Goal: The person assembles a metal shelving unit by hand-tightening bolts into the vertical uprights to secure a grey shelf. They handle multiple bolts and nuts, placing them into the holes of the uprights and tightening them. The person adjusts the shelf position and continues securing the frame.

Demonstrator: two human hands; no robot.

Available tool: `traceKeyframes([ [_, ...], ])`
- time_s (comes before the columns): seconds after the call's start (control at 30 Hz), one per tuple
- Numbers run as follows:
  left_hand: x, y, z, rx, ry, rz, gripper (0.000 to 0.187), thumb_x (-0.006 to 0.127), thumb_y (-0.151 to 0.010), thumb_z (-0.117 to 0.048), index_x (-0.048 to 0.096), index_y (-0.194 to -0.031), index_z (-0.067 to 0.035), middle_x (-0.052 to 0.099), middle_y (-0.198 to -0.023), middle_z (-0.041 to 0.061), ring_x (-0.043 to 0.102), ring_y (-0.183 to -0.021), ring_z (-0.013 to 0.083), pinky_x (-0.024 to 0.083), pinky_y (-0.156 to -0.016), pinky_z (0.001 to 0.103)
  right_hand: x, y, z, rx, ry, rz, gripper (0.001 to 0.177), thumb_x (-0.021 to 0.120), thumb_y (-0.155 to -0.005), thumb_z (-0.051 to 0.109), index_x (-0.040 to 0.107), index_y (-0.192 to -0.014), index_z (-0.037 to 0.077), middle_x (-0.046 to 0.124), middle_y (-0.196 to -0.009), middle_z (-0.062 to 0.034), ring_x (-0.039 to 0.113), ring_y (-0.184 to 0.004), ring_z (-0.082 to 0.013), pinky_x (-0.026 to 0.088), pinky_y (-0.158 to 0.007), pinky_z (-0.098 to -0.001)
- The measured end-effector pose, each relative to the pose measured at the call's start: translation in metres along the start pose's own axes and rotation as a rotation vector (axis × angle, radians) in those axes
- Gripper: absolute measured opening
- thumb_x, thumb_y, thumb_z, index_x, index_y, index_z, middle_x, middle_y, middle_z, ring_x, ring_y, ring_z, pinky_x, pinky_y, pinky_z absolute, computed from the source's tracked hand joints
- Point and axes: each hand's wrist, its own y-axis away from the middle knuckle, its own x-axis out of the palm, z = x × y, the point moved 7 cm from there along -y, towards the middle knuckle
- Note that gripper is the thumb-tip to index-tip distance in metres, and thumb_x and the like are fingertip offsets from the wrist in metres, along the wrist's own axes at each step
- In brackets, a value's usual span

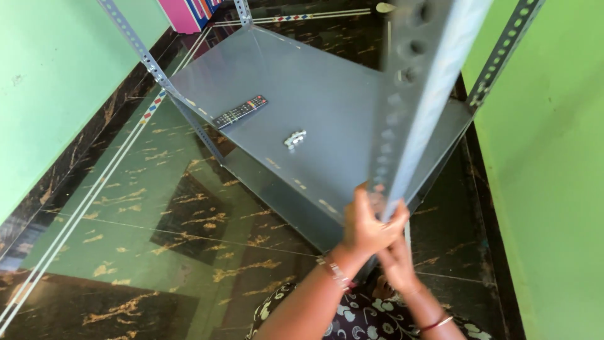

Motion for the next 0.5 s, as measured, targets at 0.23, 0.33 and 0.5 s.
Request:
traceKeyframes([
  [0.23,-0.109,0.013,-0.007,0.11,-0.084,-0.046,0.044,0.08,-0.083,-0.002,0.049,-0.114,0.003,0.065,-0.089,0.008,0.069,-0.07,0.0173,0.058,-0.065,0.029,0.094,0.009,0.088,-0.109,0.261,0.304,0.061,0.066,-0.096,0.028,0.043,-0.145,-0.001,0.049,-0.148,-0.0212,0.044,-0.14,-0.0351,0.032,-0.116,-0.0445],
  [0.33,-0.149,0.016,-0.012,0.139,-0.116,-0.065,0.051,0.077,-0.081,-0.002,0.046,-0.122,0.004,0.063,-0.098,0.01,0.067,-0.075,0.0173,0.058,-0.07,0.029,0.096,0.005,0.125,-0.283,0.458,0.289,0.057,0.069,-0.094,0.032,0.05,-0.14,0.003,0.057,-0.138,-0.0197,0.049,-0.131,-0.0379,0.033,-0.114,-0.0455],
  [0.5,-0.194,0.02,-0.005,0.087,-0.132,0.036,0.046,0.078,-0.082,0.006,0.054,-0.121,0.001,0.066,-0.085,-0.003,0.066,-0.068,0.0074,0.058,-0.069,0.027,0.001,-0.027,0.131,-0.257,0.392,-0.191,0.038,0.071,-0.095,0.023,0.061,-0.129,0.009,0.063,-0.127,-0.0096,0.058,-0.122,-0.0255,0.044,-0.107,-0.0382],
])
